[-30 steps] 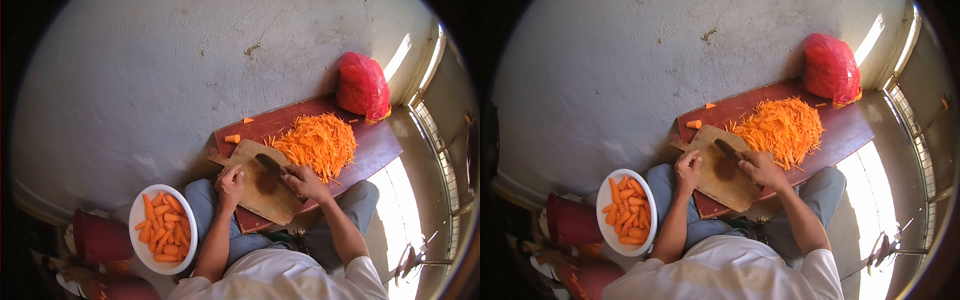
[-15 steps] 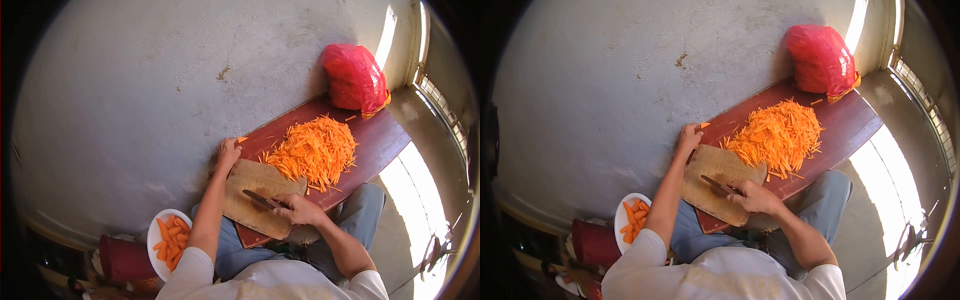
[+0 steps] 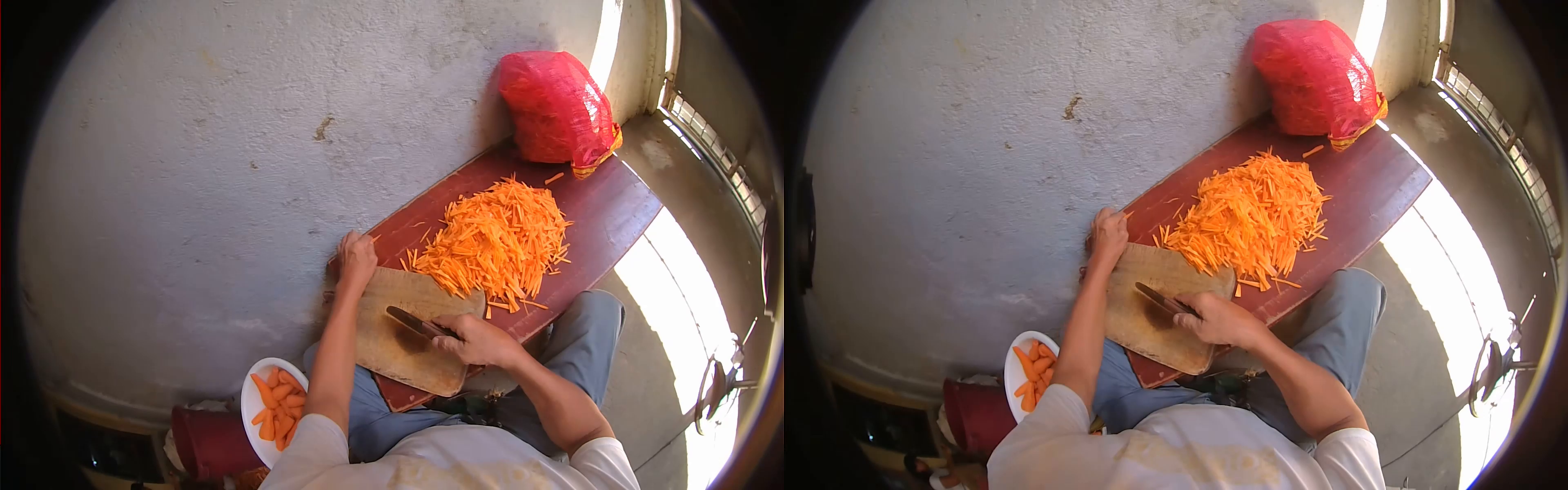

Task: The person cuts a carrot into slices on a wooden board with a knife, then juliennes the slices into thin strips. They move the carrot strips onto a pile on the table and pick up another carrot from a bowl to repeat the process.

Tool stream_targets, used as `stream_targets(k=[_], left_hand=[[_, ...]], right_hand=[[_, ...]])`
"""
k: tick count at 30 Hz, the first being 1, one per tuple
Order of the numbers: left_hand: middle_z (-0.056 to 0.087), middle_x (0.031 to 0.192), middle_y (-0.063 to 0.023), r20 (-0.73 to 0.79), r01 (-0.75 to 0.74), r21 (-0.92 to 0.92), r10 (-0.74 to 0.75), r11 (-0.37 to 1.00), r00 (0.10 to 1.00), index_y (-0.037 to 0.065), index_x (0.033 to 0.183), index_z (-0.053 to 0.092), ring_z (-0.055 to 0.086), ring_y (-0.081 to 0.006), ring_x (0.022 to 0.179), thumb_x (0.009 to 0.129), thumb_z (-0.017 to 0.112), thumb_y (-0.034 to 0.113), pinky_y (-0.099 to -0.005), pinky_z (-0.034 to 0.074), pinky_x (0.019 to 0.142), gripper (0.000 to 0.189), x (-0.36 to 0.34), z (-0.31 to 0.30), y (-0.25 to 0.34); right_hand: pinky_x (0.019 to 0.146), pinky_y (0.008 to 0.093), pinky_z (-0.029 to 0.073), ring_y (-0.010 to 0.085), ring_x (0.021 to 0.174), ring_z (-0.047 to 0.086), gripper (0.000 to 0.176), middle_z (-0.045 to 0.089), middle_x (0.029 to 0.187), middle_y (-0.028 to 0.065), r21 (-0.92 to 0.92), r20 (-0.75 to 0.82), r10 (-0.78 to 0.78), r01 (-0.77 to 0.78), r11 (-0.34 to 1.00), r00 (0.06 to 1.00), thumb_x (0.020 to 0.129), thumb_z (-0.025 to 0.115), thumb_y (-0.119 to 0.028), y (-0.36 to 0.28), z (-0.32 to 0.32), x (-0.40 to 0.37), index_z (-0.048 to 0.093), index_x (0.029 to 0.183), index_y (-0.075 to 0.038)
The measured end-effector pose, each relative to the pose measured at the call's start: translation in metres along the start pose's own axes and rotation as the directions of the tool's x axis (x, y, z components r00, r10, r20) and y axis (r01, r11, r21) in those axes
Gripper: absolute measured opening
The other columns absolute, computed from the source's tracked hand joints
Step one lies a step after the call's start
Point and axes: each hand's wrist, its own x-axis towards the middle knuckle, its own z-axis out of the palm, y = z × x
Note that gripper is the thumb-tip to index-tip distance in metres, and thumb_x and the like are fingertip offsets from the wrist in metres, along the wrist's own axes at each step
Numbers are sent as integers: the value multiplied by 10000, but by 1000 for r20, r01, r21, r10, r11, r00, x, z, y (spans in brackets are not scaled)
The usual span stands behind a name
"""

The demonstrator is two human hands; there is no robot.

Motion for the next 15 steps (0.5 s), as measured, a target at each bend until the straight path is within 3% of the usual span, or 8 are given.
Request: stream_targets(k=[3,6,8,11,14,15], left_hand=[[751,1007,-207,-113,127,-426,-192,896,975,-26,1269,784,731,-348,923,996,663,25,-448,579,869,303,-43,-32,23],[743,903,-173,18,317,-688,-422,653,907,-25,1334,762,717,-286,760,993,693,13,-373,579,746,350,-102,-52,57],[708,820,-143,101,351,-754,-429,555,897,-30,1318,757,689,-250,708,1006,715,30,-351,560,721,321,-142,-49,86],[722,870,-161,163,332,-668,-305,666,938,-32,1280,760,713,-303,775,980,747,39,-396,564,746,309,-186,-36,112],[723,920,-179,-5,68,-444,-78,893,997,-26,1205,773,719,-373,861,946,779,45,-450,561,783,268,-183,-51,116],[722,934,-183,42,113,-514,-107,850,993,-24,1179,776,713,-388,892,936,783,44,-460,558,802,252,-181,-55,114]], right_hand=[[770,427,573,253,813,681,374,714,908,184,1,-29,25,-25,1000,999,1069,683,-214,0,-1,-1,675,1384,-12],[739,403,568,206,789,652,374,694,890,143,31,-34,93,-92,995,995,1079,678,-214,-11,-4,-3,672,1391,-7],[724,386,563,181,780,631,372,678,880,119,24,-69,53,-52,998,996,1084,676,-212,-7,0,-3,674,1394,-6],[733,379,564,174,791,622,394,680,893,116,45,-71,97,-94,995,993,1081,683,-201,-11,1,-4,668,1420,-1],[870,447,569,334,925,720,400,737,1014,266,13,-57,121,-120,993,991,1058,704,-183,-24,1,-7,672,1392,36],[859,443,568,321,911,716,399,730,997,255,-27,-75,56,-58,998,996,1059,704,-181,-24,2,-8,670,1390,39]])
